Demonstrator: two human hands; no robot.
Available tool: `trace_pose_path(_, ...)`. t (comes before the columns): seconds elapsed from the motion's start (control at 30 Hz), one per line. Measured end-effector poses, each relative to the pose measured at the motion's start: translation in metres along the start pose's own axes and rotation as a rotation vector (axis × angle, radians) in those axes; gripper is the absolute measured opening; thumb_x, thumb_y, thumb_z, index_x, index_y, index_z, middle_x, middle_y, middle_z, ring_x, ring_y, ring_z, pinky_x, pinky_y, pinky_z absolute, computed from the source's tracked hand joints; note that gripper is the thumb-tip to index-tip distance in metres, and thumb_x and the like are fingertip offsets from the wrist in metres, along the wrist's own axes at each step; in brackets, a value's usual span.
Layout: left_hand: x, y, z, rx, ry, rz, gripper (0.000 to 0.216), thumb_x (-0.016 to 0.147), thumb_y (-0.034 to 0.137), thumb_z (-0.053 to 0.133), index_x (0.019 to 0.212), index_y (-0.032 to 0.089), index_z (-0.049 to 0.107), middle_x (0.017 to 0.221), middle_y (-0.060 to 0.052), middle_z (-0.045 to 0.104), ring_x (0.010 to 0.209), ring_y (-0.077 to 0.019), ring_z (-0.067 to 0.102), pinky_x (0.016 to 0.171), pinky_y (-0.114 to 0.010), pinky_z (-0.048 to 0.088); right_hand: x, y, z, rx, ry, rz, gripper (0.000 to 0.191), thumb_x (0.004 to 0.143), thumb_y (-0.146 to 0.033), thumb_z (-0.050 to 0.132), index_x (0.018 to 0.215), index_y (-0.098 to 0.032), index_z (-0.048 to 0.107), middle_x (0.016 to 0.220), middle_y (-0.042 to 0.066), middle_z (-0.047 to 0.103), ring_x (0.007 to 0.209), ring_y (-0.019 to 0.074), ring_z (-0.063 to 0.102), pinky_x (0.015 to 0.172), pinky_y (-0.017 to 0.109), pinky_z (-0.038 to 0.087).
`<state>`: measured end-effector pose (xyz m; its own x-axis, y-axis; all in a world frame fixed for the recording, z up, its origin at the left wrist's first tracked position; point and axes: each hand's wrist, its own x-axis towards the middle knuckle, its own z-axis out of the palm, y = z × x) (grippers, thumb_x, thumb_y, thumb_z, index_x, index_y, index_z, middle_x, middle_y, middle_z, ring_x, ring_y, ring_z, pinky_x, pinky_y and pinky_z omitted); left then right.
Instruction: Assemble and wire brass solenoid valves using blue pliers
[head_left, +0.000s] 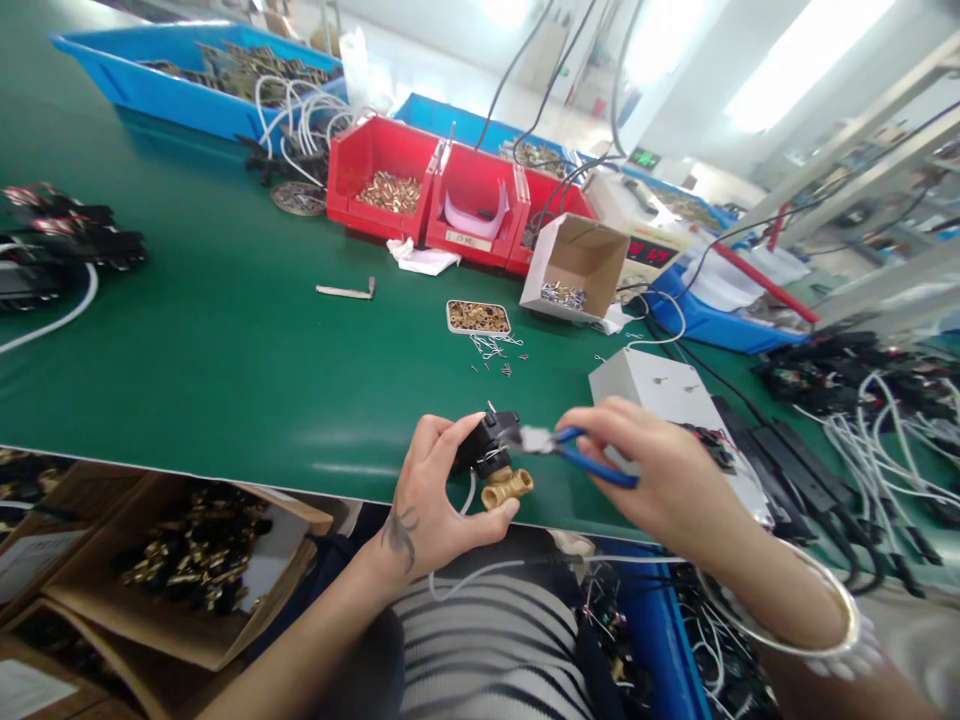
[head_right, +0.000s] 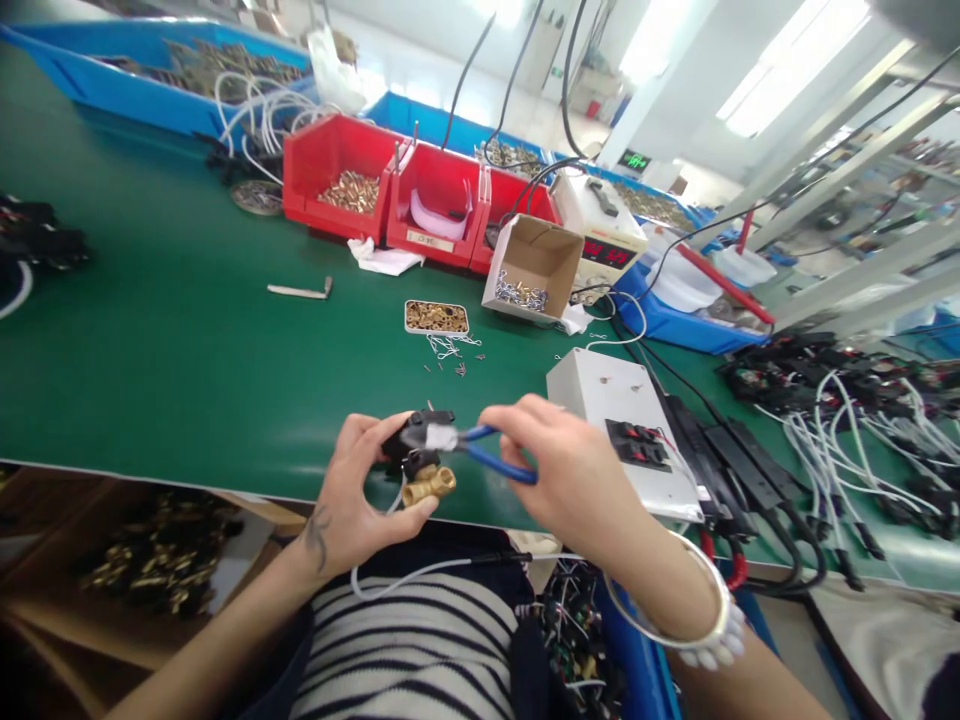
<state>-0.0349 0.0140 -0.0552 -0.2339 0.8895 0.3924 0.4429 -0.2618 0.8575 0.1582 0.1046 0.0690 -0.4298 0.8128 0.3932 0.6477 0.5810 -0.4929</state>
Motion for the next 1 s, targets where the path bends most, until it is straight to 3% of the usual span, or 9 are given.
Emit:
trace_pose_path(0.13, -0.001, -0.001, 0.0, -0.021, 0.01, -0.011, 0.069, 0.069, 0.031, 0.075, 0.132, 0.021, 0.049, 0.103, -0.005, 0.05, 0.092, -0.0197, 0.053, 0.079, -0.036, 0.054, -0.002, -0.003, 0.013, 0.023, 0.256, 0.026, 0.008, 0.091, -0.028, 0.058, 0.099, -0.027, 0.059, 0.078, 0.0, 0.054, 0.064, 0.0186, 0.053, 0.065, 0.034, 0.047)
trace_pose_path(0.3, 0.0, 0.0, -0.001, -0.023, -0.006, 0.002, 0.068, 0.069, 0.029, 0.074, 0.131, 0.019, 0.049, 0.103, -0.005, 0.05, 0.092, -0.019, 0.053, 0.08, -0.036, 0.053, 0.0, 0.005, 0.016, -0.149, -0.407, -0.178, 0.02, 0.082, -0.015, 0.054, 0.097, -0.024, 0.062, 0.072, 0.0, 0.058, 0.057, 0.0168, 0.054, 0.053, 0.028, 0.04)
trace_pose_path(0.47, 0.0, -0.001, 0.0, -0.042, -0.008, 0.004, 0.067, 0.069, 0.029, 0.074, 0.131, 0.017, 0.05, 0.104, -0.005, 0.05, 0.092, -0.0186, 0.052, 0.08, -0.035, 0.052, 0.001, 0.005, 0.012, -0.011, 0.334, -0.069, 0.013, 0.091, -0.022, 0.057, 0.103, -0.026, 0.057, 0.078, 0.0, 0.052, 0.063, 0.0178, 0.051, 0.061, 0.031, 0.043)
trace_pose_path(0.53, 0.0, -0.002, 0.0, -0.043, -0.01, 0.002, 0.068, 0.069, 0.03, 0.074, 0.131, 0.017, 0.05, 0.104, -0.006, 0.05, 0.092, -0.0186, 0.052, 0.081, -0.034, 0.052, 0.0, 0.005, 0.016, 0.027, 0.242, -0.133, 0.013, 0.089, -0.021, 0.056, 0.101, -0.026, 0.057, 0.073, -0.002, 0.049, 0.056, 0.0162, 0.047, 0.055, 0.029, 0.041)
trace_pose_path(0.63, 0.0, -0.002, 0.001, -0.046, -0.011, -0.008, 0.067, 0.069, 0.03, 0.073, 0.13, 0.016, 0.05, 0.105, -0.006, 0.05, 0.093, -0.0188, 0.053, 0.081, -0.034, 0.052, -0.001, 0.004, 0.018, -0.034, -0.173, -0.229, 0.01, 0.084, -0.02, 0.058, 0.093, -0.024, 0.06, 0.066, -0.003, 0.052, 0.051, 0.0147, 0.048, 0.048, 0.026, 0.038)
trace_pose_path(0.67, 0.0, -0.002, 0.001, -0.046, -0.012, -0.01, 0.066, 0.07, 0.03, 0.073, 0.13, 0.017, 0.05, 0.105, -0.006, 0.05, 0.093, -0.0187, 0.053, 0.081, -0.034, 0.052, -0.001, 0.004, 0.018, -0.047, -0.164, -0.205, 0.008, 0.084, -0.02, 0.059, 0.092, -0.024, 0.06, 0.067, -0.003, 0.053, 0.053, 0.0148, 0.049, 0.05, 0.026, 0.039)
trace_pose_path(0.8, 0.0, -0.001, 0.0, -0.037, 0.004, 0.009, 0.066, 0.07, 0.03, 0.073, 0.13, 0.017, 0.05, 0.104, -0.005, 0.05, 0.091, -0.0181, 0.052, 0.08, -0.034, 0.052, -0.003, 0.005, 0.019, 0.004, 0.357, -0.116, 0.012, 0.089, -0.018, 0.059, 0.098, -0.024, 0.056, 0.081, 0.0, 0.053, 0.063, 0.0154, 0.051, 0.059, 0.029, 0.043)
trace_pose_path(0.93, 0.0, 0.0, 0.0, -0.033, -0.013, 0.019, 0.066, 0.07, 0.029, 0.072, 0.13, 0.015, 0.05, 0.105, -0.006, 0.05, 0.093, -0.019, 0.053, 0.081, -0.033, 0.052, -0.004, 0.007, 0.021, -0.063, -0.137, -0.328, 0.016, 0.083, -0.011, 0.055, 0.092, -0.024, 0.058, 0.069, -0.003, 0.053, 0.052, 0.0135, 0.048, 0.047, 0.025, 0.038)
trace_pose_path(1.0, 0.001, 0.0, 0.0, -0.036, -0.011, 0.02, 0.066, 0.07, 0.029, 0.072, 0.131, 0.015, 0.05, 0.105, -0.006, 0.051, 0.093, -0.0189, 0.053, 0.081, -0.033, 0.052, -0.004, 0.007, 0.018, -0.105, -0.132, -0.276, 0.015, 0.083, -0.012, 0.057, 0.092, -0.024, 0.06, 0.07, -0.002, 0.056, 0.054, 0.0143, 0.051, 0.051, 0.026, 0.04)
